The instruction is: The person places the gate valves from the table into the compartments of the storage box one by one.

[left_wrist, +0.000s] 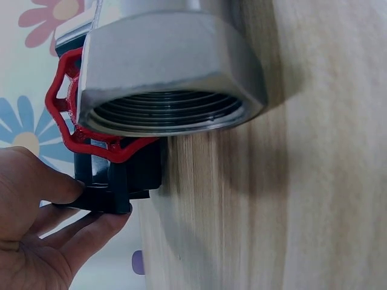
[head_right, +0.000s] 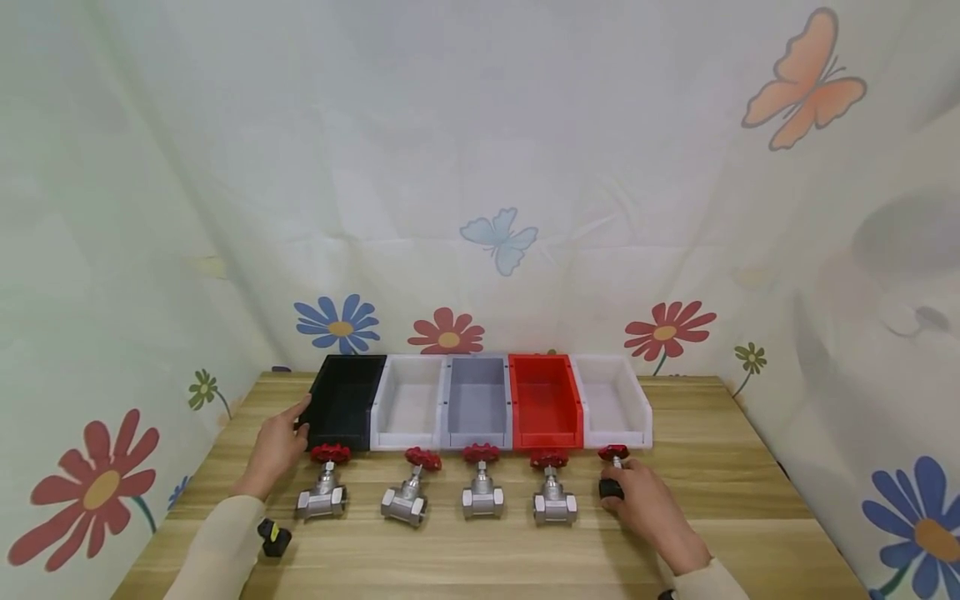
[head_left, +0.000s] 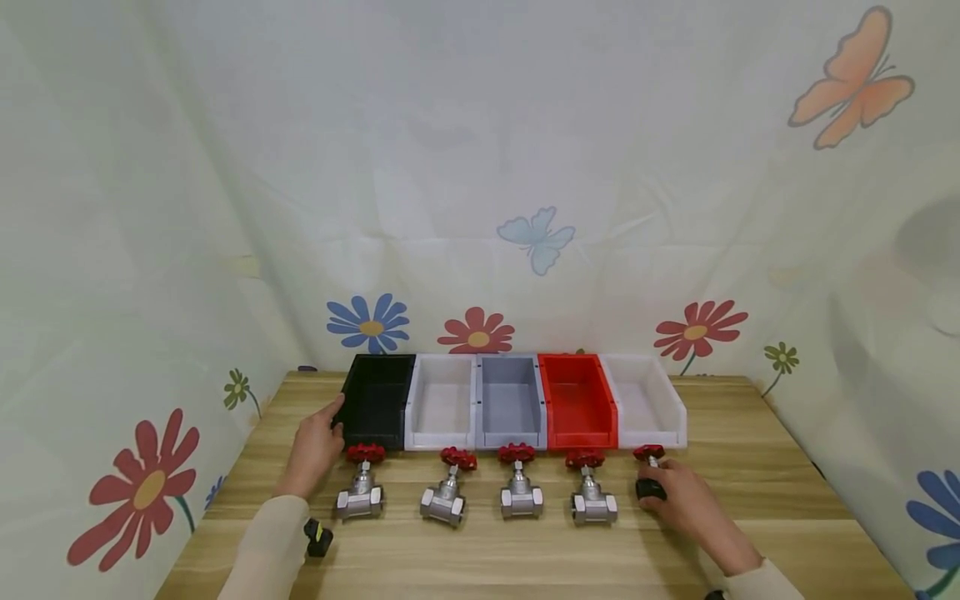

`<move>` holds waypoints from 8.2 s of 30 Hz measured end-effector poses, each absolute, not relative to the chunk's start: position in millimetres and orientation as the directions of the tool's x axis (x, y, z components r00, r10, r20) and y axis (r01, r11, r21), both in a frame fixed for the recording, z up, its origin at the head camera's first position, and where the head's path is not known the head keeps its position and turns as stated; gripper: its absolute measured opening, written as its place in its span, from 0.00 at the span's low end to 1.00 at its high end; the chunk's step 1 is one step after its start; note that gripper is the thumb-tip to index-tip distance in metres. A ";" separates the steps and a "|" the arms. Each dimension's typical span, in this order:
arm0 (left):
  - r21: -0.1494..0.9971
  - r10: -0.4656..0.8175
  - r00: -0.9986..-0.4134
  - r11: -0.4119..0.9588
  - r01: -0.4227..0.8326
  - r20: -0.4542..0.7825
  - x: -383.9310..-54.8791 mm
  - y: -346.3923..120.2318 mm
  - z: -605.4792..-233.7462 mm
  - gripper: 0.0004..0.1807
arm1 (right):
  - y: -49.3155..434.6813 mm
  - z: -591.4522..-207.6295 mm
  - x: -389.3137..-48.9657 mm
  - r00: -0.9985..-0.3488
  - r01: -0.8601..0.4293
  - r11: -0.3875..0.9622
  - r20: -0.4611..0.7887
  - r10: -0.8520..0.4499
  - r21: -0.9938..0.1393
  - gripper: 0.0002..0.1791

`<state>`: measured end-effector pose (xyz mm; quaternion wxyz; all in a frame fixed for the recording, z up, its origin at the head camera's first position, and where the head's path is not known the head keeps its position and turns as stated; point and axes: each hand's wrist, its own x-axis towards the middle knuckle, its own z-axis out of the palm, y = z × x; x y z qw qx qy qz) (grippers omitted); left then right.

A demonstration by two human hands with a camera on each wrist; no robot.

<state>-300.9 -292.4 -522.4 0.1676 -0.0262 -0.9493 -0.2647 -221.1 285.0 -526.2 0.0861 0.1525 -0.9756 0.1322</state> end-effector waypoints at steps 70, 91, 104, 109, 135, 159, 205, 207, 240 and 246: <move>0.488 -0.027 -0.940 0.859 0.152 0.341 -303.7 -293.4 -527.2 0.30 | 284.6 -431.9 -238.5 -0.876 -0.401 0.905 0.348 -0.333 -0.145 0.21; 0.500 -0.024 -0.949 0.854 0.143 0.313 -301.6 -292.9 -523.9 0.30 | 288.5 -423.4 -266.4 -0.914 -0.355 0.918 0.273 -0.300 -0.179 0.22; 0.499 -0.026 -0.949 0.855 0.141 0.314 -302.5 -293.1 -525.1 0.31 | 292.8 -429.3 -282.3 -0.911 -0.365 0.914 0.269 -0.312 -0.176 0.21; 0.496 -0.026 -0.947 0.856 0.144 0.320 -302.4 -293.0 -525.1 0.31 | 294.3 -433.3 -288.6 -0.911 -0.370 0.910 0.265 -0.316 -0.186 0.21; 0.493 -0.028 -0.948 0.859 0.140 0.318 -301.8 -292.7 -524.1 0.31 | 297.3 -460.2 -325.5 -0.940 -0.324 0.920 0.187 -0.286 -0.221 0.22; 0.493 -0.033 -0.950 0.860 0.131 0.310 -301.7 -292.6 -524.5 0.31 | 294.1 -481.6 -345.6 -0.952 -0.306 0.919 0.101 -0.290 -0.249 0.19; 0.511 -0.040 -0.949 0.849 0.132 0.311 -305.0 -293.3 -529.1 0.31 | 294.2 -511.2 -359.1 -0.952 -0.301 0.920 0.029 -0.304 -0.251 0.17; 0.510 -0.039 -0.949 0.850 0.134 0.314 -305.2 -293.1 -529.8 0.31 | 294.1 -510.8 -358.5 -0.955 -0.291 0.921 0.021 -0.296 -0.258 0.17; 0.508 -0.045 -0.940 0.850 0.142 0.339 -305.4 -293.2 -529.1 0.30 | 283.0 -470.2 -324.7 -0.958 -0.280 0.917 0.143 -0.248 -0.283 0.24; 0.509 -0.045 -0.943 0.850 0.138 0.330 -306.2 -294.0 -528.5 0.30 | 279.2 -463.5 -316.4 -0.954 -0.289 0.913 0.162 -0.251 -0.288 0.23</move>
